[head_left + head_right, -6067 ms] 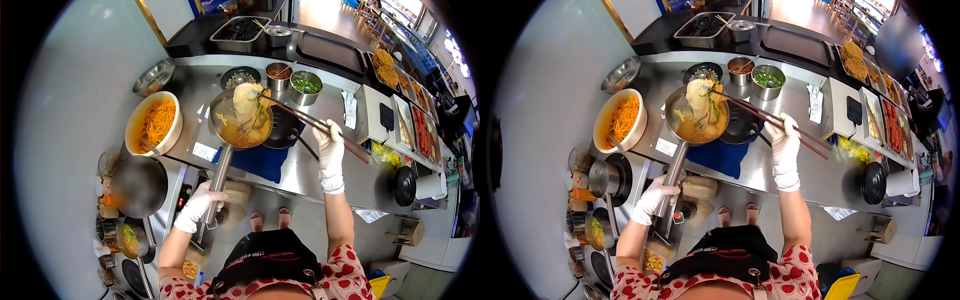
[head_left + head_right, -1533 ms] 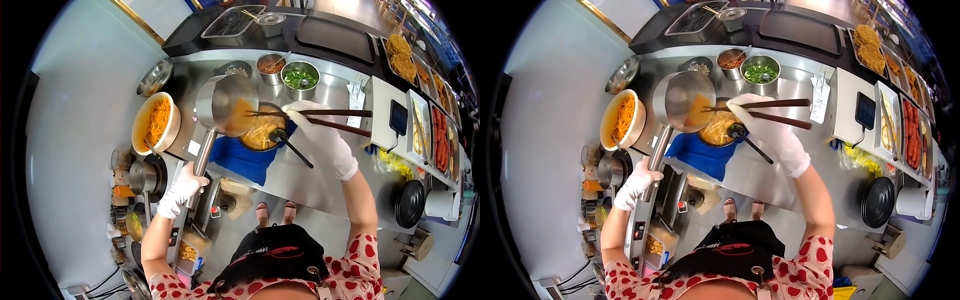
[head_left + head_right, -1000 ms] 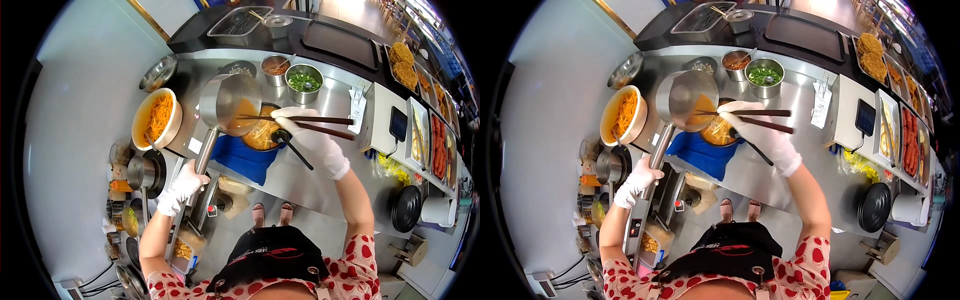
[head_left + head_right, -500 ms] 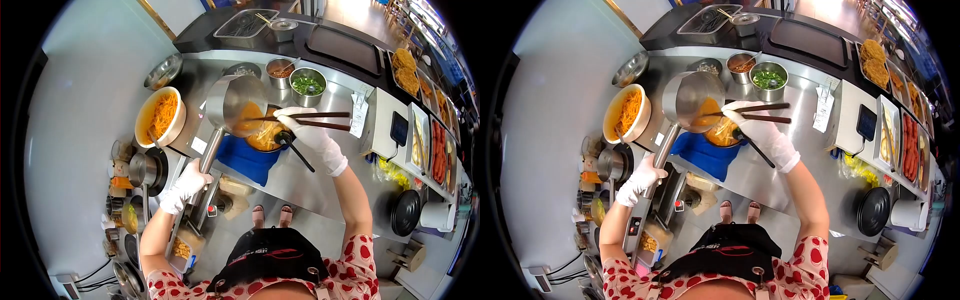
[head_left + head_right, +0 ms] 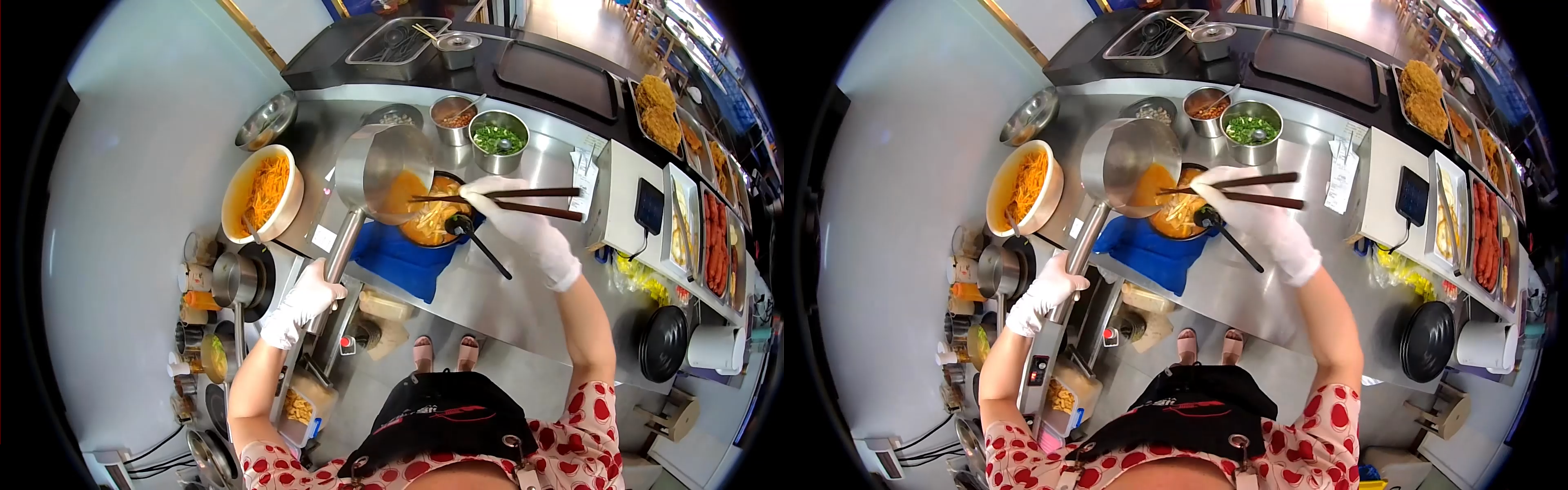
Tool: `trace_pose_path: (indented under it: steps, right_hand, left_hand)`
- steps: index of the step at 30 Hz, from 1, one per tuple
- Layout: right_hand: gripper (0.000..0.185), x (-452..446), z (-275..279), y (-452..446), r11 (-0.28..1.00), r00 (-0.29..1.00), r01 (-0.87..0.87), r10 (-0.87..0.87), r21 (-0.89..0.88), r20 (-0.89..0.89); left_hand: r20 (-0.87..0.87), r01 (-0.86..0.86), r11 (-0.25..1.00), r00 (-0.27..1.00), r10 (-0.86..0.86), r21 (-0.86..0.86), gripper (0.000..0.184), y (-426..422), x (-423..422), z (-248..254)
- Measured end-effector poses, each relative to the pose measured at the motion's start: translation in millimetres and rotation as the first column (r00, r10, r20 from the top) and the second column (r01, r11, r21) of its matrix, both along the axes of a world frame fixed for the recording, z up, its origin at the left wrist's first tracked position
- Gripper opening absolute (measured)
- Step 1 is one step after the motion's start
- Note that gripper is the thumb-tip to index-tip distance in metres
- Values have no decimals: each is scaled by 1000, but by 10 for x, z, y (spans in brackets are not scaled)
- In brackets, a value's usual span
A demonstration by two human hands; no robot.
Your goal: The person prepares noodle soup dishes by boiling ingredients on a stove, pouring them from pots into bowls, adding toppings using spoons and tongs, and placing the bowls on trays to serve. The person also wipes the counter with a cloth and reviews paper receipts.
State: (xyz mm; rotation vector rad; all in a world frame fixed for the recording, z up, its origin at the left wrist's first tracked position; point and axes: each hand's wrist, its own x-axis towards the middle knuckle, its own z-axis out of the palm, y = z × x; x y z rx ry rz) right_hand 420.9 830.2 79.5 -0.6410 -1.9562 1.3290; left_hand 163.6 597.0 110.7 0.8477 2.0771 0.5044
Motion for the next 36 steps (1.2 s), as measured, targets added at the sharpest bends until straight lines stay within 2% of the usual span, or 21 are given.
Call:
trace_pose_path:
  steps: [1,2,4,7,10,15,19,23,26,28,31,32,34,36]
  right_hand:
    - [12,133,69,-3,993,1000,25,-24,112,-9]
    - [13,263,204,-42,999,999,46,-46,0,-1]
    - [11,474,326,0,994,995,85,-89,63,50]
    - [10,618,261,88,990,990,127,-130,61,52]
    - [11,617,78,118,990,992,123,-120,-69,48]
    - [14,379,-268,73,997,997,71,-71,-28,22]
    - [14,230,-493,214,992,992,113,-110,-52,54]
    - [14,122,-449,263,986,984,155,-149,-55,102]
    - [14,61,-371,287,988,985,130,-120,-83,125]
    - [15,26,-353,300,990,977,123,-133,71,167]
    - [17,58,-98,227,979,979,147,-165,144,121]
    - [17,112,88,157,960,966,156,-197,231,165]
    - [17,239,143,133,959,960,200,-233,199,157]
    - [17,321,64,111,937,950,233,-276,258,144]
  left_hand:
    - [7,-3,1000,1000,2,7,39,-6,-8,-7]
    - [16,-8,1000,1000,8,16,39,-9,-17,-23]
    - [65,-30,999,998,28,24,38,-42,-11,-44]
    - [184,-86,995,980,77,45,35,-39,-5,-42]
    - [308,-153,987,942,132,45,32,-81,1,-34]
    - [536,-321,945,809,242,57,35,-251,86,34]
    - [618,-423,903,730,291,74,37,-464,159,35]
    - [669,-495,864,674,313,95,31,-766,207,24]
    - [675,-560,824,642,364,88,34,-1046,238,48]
    - [697,-594,798,615,369,102,37,-1265,266,72]
    - [717,-650,749,581,385,125,40,-1619,292,133]
    - [740,-684,717,550,389,131,41,-1780,272,115]
    - [771,-736,661,504,388,148,41,-2065,259,174]
    - [784,-796,586,459,418,154,40,-2404,210,191]
